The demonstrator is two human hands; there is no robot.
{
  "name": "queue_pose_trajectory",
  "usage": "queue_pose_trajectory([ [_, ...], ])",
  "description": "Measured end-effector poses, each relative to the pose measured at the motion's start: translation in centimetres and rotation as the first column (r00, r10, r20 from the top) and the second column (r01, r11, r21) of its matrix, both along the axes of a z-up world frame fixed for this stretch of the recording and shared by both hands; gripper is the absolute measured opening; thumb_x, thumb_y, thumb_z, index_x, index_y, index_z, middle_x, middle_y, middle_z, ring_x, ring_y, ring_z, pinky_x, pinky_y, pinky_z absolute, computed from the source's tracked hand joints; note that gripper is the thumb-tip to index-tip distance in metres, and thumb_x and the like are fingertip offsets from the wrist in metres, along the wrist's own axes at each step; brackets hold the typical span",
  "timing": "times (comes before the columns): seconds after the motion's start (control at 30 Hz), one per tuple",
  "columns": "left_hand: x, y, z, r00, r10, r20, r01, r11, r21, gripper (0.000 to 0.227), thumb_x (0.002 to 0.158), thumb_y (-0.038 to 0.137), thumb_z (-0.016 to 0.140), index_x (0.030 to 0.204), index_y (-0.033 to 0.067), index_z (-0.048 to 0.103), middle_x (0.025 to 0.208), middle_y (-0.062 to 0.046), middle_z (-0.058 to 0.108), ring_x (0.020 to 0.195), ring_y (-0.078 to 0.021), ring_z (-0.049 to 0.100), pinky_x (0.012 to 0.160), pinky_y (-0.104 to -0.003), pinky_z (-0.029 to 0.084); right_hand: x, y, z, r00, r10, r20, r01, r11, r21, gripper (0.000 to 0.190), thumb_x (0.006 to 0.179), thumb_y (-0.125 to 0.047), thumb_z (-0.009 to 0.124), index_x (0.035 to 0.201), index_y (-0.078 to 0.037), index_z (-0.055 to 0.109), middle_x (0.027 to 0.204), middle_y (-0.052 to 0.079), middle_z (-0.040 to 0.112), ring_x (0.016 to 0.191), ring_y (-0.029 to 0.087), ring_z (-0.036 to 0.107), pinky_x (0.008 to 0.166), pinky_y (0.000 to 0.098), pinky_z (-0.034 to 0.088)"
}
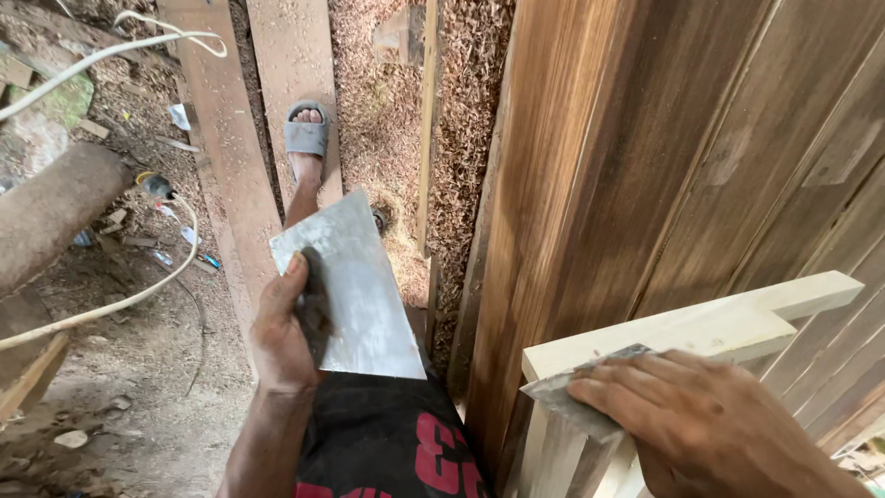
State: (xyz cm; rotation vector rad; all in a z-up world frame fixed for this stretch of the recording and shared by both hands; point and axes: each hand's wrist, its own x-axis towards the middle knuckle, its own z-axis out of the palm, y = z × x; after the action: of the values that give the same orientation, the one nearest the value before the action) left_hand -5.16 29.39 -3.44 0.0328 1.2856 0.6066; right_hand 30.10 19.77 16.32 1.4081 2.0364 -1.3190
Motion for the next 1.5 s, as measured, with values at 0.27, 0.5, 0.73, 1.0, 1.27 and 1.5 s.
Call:
queue_pose_trajectory([
  [0.27,0.1,1.2,-0.3,0.996,0.054,-0.071,-0.053,0.999,0.009,0.024,0.107,0.031,0.052,0.100,0.0116,0.065,0.074,0.004,0.058,0.057,-0.0067,0.052,0.048,-0.023,0.040,-1.3,-3.5,1.4,0.991,0.035,0.131,-0.067,0.967,0.245,0.047,0.102,-0.038,0.045,0.142,-0.016,0.057,0.138,0.004,0.065,0.133,0.022,0.058,0.106,0.0413,0.049],
  [0.5,0.6,1.9,0.7,0.987,0.146,0.061,-0.145,0.989,-0.013,0.039,0.104,0.028,0.047,0.128,-0.0001,0.061,0.114,-0.007,0.069,0.101,-0.0150,0.067,0.093,-0.031,0.053,-0.2,-4.2,1.6,0.995,0.050,0.081,-0.069,0.968,0.243,0.044,0.103,-0.039,0.043,0.140,-0.020,0.056,0.139,-0.001,0.065,0.133,0.020,0.056,0.106,0.0388,0.048],
  [0.73,0.2,1.4,-0.8,0.987,0.147,0.072,-0.149,0.988,0.030,0.031,0.113,0.029,0.052,0.123,0.0013,0.062,0.108,-0.006,0.065,0.096,-0.0152,0.063,0.085,-0.032,0.051,3.7,-1.1,2.0,0.989,0.118,-0.087,-0.117,0.993,0.017,0.049,0.094,-0.036,0.062,0.140,-0.018,0.058,0.135,0.004,0.070,0.126,0.020,0.062,0.103,0.0430,0.048],
  [1.0,0.9,2.1,-0.1,0.991,0.124,0.056,-0.125,0.992,0.015,0.031,0.106,0.030,0.050,0.116,0.0038,0.064,0.102,-0.004,0.068,0.091,-0.0131,0.066,0.083,-0.029,0.056,1.4,5.8,-2.5,0.976,-0.048,0.211,0.127,0.916,-0.379,0.039,0.086,-0.006,0.057,0.114,-0.024,0.077,0.098,-0.006,0.084,0.084,0.011,0.079,0.083,0.0357,0.060],
  [1.27,0.3,2.4,-0.5,0.980,0.166,0.112,-0.173,0.984,0.053,0.028,0.110,0.028,0.053,0.116,0.0024,0.063,0.100,-0.006,0.067,0.087,-0.0150,0.066,0.078,-0.031,0.055,0.2,8.5,-3.0,0.983,-0.074,0.167,0.144,0.873,-0.465,0.038,0.087,-0.005,0.054,0.110,-0.024,0.077,0.096,-0.004,0.083,0.070,0.011,0.075,0.065,0.0320,0.062],
  [1.5,0.1,2.4,-1.0,0.986,0.150,0.066,-0.155,0.985,0.074,0.028,0.110,0.028,0.055,0.116,0.0020,0.065,0.100,-0.006,0.067,0.084,-0.0153,0.065,0.074,-0.031,0.054,-0.1,8.6,-0.8,0.946,0.106,0.307,0.107,0.791,-0.602,0.039,0.088,-0.008,0.055,0.116,-0.027,0.074,0.079,-0.006,0.080,0.066,0.015,0.073,0.069,0.0308,0.062],
])
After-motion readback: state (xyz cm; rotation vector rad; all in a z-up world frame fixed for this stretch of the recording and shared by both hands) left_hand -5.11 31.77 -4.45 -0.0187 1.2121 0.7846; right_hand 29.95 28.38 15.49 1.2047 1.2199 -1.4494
